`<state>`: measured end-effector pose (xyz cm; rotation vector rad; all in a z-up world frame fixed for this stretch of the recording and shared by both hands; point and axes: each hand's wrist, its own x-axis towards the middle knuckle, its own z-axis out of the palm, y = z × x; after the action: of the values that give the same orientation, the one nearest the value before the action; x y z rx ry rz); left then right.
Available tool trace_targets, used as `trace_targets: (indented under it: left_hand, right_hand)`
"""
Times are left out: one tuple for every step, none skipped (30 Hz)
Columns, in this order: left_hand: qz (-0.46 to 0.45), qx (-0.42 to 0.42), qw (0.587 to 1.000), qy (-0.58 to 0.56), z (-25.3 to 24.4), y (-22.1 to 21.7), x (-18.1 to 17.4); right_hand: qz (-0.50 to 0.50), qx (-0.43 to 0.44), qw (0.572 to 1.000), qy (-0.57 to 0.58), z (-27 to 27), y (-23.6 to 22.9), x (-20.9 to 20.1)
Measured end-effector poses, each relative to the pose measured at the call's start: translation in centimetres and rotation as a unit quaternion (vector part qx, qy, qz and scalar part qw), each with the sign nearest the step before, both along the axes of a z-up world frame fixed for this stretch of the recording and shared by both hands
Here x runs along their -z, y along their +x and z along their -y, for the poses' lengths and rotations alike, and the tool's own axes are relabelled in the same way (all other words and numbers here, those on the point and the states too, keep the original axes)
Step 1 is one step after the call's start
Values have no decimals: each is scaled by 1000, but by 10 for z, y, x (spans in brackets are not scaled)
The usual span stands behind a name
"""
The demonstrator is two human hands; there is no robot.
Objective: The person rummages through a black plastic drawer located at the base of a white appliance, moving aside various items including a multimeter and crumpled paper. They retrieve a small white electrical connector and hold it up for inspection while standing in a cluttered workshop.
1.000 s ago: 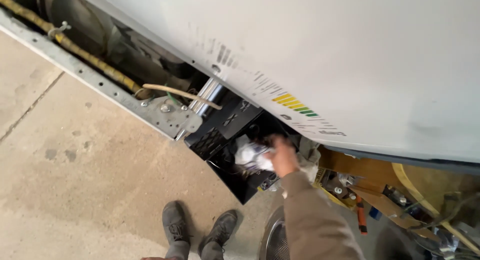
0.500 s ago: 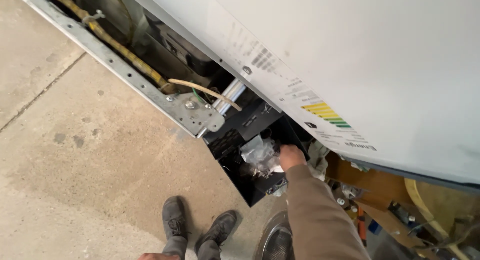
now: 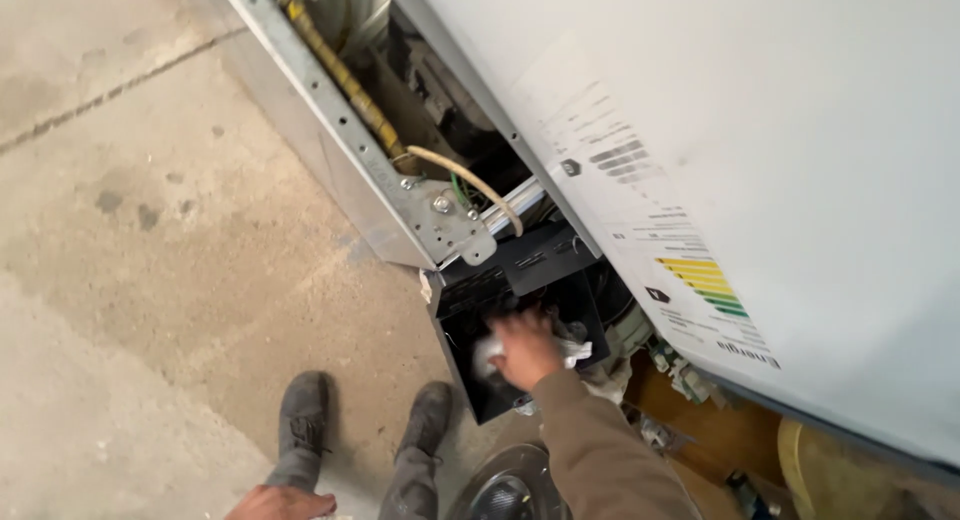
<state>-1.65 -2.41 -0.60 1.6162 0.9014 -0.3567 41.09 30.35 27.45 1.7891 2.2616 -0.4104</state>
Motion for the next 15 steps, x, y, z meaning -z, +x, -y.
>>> trace_targets:
  left_hand:
    - [-3, -11, 1000, -8, -27, -4, -18]
    - [-6, -22, 1000, -15, -48, -3, -40]
    - [-7, -33, 999, -21, -38, 1, -23]
    - [36, -85, 991, -101, -26, 11, -5]
    - [81, -137, 971, -179, -13, 21, 13]
    - [81, -152, 967, -185, -46, 66, -53]
    - [152, -293, 942, 55, -81, 87, -150]
    - [198, -409, 841, 294, -97, 90, -273]
    - [190, -420, 838, 293, -88, 100, -260]
    - [250, -376, 838, 306, -84, 109, -244]
    - [307, -330, 834, 318, -80, 118, -228]
    - [305, -336, 833, 317, -81, 133, -243]
    - [280, -392, 829, 282, -84, 147, -257]
    - [253, -450, 821, 244, -86, 164, -272]
    - [250, -460, 818, 240, -83, 171, -273]
  right_hand:
    - [-25, -54, 993, -102, 15, 14, 20]
    - [-50, -111, 972, -200, 30, 27, 39]
    - [-49, -122, 970, -205, 34, 27, 33]
    - [-69, -103, 964, -236, 33, 29, 28]
    - [-88, -84, 956, -266, 33, 32, 23]
    - [-87, -98, 953, -275, 24, 33, 9]
    - [-75, -140, 952, -261, 15, 34, -4]
    - [-64, -181, 951, -243, 5, 33, -17]
    - [-63, -193, 947, -249, 2, 32, -25]
    - [-3, -194, 959, -208, -4, 30, -33]
    - [56, -194, 965, -164, -9, 29, -41]
    - [57, -200, 964, -168, -11, 36, -40]
    - [48, -142, 961, -231, -15, 43, -39]
    - [42, -88, 950, -297, -18, 50, -38]
    - [47, -95, 947, -303, -18, 57, -23]
